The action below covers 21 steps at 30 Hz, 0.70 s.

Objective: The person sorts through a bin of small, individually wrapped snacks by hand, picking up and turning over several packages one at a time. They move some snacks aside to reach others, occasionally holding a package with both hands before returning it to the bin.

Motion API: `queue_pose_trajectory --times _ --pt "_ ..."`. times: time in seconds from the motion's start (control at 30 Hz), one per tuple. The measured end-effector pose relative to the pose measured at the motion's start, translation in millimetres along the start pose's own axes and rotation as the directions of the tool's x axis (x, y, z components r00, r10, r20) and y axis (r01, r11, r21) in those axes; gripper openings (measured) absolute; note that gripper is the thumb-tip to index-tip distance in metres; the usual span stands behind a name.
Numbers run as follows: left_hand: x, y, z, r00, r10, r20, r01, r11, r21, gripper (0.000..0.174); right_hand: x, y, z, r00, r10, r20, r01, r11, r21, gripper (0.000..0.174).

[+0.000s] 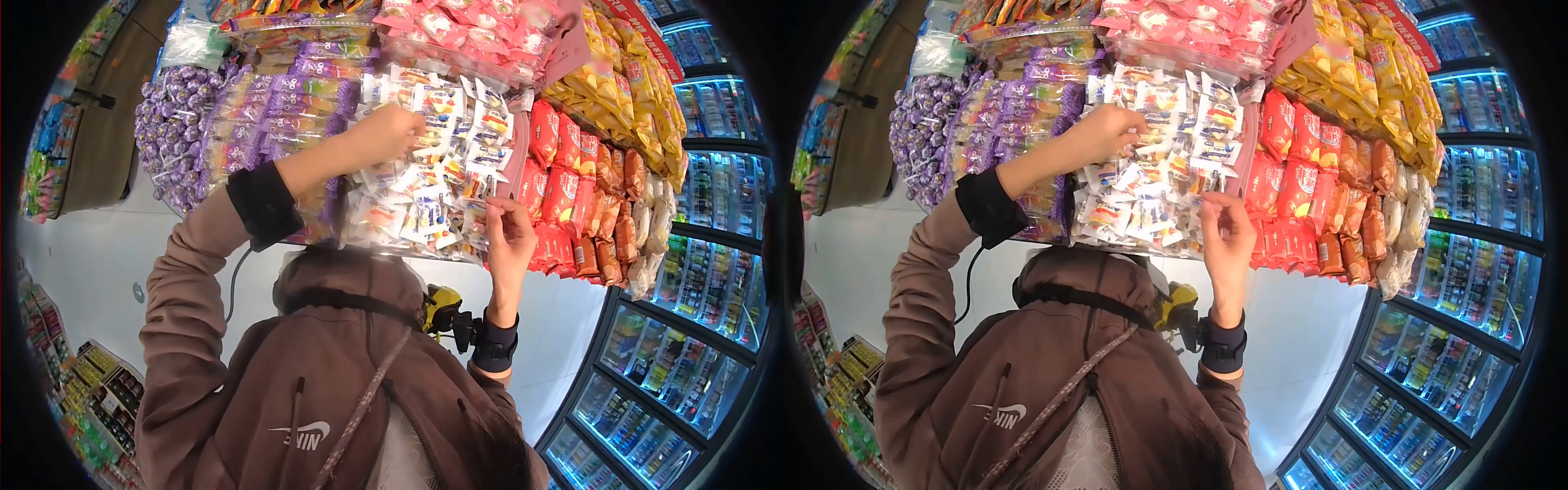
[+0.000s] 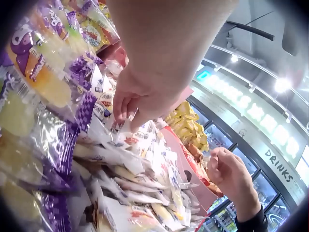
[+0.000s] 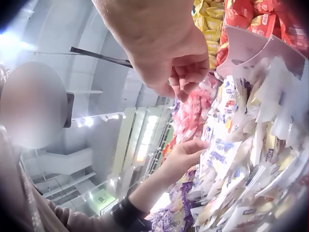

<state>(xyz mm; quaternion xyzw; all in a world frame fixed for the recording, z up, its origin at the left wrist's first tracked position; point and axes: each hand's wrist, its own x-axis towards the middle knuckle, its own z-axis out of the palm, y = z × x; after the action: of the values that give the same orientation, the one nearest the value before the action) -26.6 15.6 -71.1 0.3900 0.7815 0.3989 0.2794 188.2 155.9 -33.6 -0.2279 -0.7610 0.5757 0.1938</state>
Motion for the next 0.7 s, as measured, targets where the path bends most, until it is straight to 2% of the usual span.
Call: queue_pose_trajectory --times 0.03,0.13,0.27,0.47,0.7 --pt "3.7 -4.1 -2.1 0.999 0.036 -0.019 -0.034 0.995 0.094 0.013 -0.7 1.7 -0.7 1.0 0.006 0.003 -0.006 1.0 0.008 0.01" --pt "6.5 -4.1 -15.7 0.98 0.2 0.014 -0.2 0.972 0.123 0.013 -3.2 5.7 -3.1 1.0 0.014 0.009 -0.014 0.999 0.034 0.01" --pt "11.1 -7.9 -10.9 0.974 0.212 0.076 -0.225 0.933 0.28 0.011 -4.3 3.7 -6.2 1.0 -0.01 0.023 0.009 0.999 0.052 0.01" --pt "7.3 0.9 -4.5 0.992 0.114 0.047 -0.123 0.901 0.417 0.009 -3.6 8.0 -12.7 0.998 0.002 0.06 -0.008 0.995 0.103 0.01" --pt "-8.5 9.5 -4.1 0.985 0.161 -0.061 -0.117 0.886 0.449 0.01 0.5 9.8 -22.6 0.995 -0.007 0.103 -0.005 0.993 0.119 0.01"
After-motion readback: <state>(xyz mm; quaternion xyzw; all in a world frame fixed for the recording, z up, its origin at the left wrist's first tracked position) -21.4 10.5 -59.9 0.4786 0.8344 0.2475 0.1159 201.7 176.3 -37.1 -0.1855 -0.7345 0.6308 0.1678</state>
